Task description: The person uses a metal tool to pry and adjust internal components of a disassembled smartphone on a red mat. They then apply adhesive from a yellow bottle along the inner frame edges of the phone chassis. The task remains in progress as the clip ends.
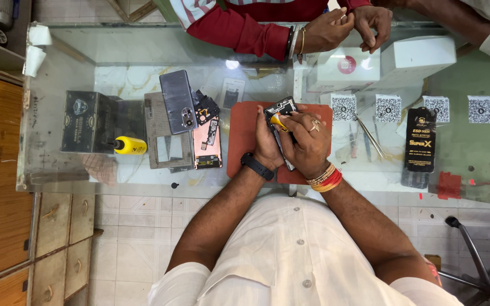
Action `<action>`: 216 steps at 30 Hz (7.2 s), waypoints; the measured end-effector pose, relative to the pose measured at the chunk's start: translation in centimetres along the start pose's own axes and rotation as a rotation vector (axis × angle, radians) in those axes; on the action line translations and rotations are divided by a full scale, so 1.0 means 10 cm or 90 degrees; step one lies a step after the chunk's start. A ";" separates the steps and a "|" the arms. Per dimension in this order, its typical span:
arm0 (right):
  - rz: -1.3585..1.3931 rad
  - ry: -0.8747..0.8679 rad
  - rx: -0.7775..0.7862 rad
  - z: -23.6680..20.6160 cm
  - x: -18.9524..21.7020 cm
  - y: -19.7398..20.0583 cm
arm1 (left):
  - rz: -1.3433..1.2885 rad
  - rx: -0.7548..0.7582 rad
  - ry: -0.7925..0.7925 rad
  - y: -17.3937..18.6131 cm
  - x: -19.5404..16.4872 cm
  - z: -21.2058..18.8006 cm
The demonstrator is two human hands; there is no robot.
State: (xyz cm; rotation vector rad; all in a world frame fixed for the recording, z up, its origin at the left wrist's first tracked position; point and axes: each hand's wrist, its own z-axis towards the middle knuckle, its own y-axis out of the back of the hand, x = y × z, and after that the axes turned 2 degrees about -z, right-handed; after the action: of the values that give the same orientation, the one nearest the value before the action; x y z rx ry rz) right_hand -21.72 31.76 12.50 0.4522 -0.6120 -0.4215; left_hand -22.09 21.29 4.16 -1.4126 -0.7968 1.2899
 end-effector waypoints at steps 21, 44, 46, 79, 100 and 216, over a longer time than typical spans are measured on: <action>-0.014 -0.016 0.002 0.01 0.00 -0.01 | -0.023 0.004 0.005 -0.02 -0.01 -0.01; -0.024 -0.004 -0.005 0.07 0.00 0.02 | -0.006 -0.007 -0.011 -0.07 -0.03 0.02; -0.028 -0.005 -0.005 0.08 0.00 0.02 | 0.002 -0.010 -0.013 -0.07 -0.04 0.02; -0.010 -0.055 -0.059 0.18 -0.06 0.21 | -0.075 -0.099 -0.028 0.12 0.04 0.03; -0.064 -0.017 -0.025 0.19 -0.13 0.20 | -0.058 -0.090 -0.031 0.03 0.04 0.05; -0.043 -0.132 -0.014 0.31 -0.15 0.28 | -0.056 -0.146 0.005 0.06 0.02 0.13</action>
State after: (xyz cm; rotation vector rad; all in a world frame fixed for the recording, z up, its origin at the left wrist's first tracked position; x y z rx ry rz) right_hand -24.06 33.91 15.51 0.4112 -0.7931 -0.5431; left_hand -23.44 21.61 3.64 -1.5432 -1.0152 1.1532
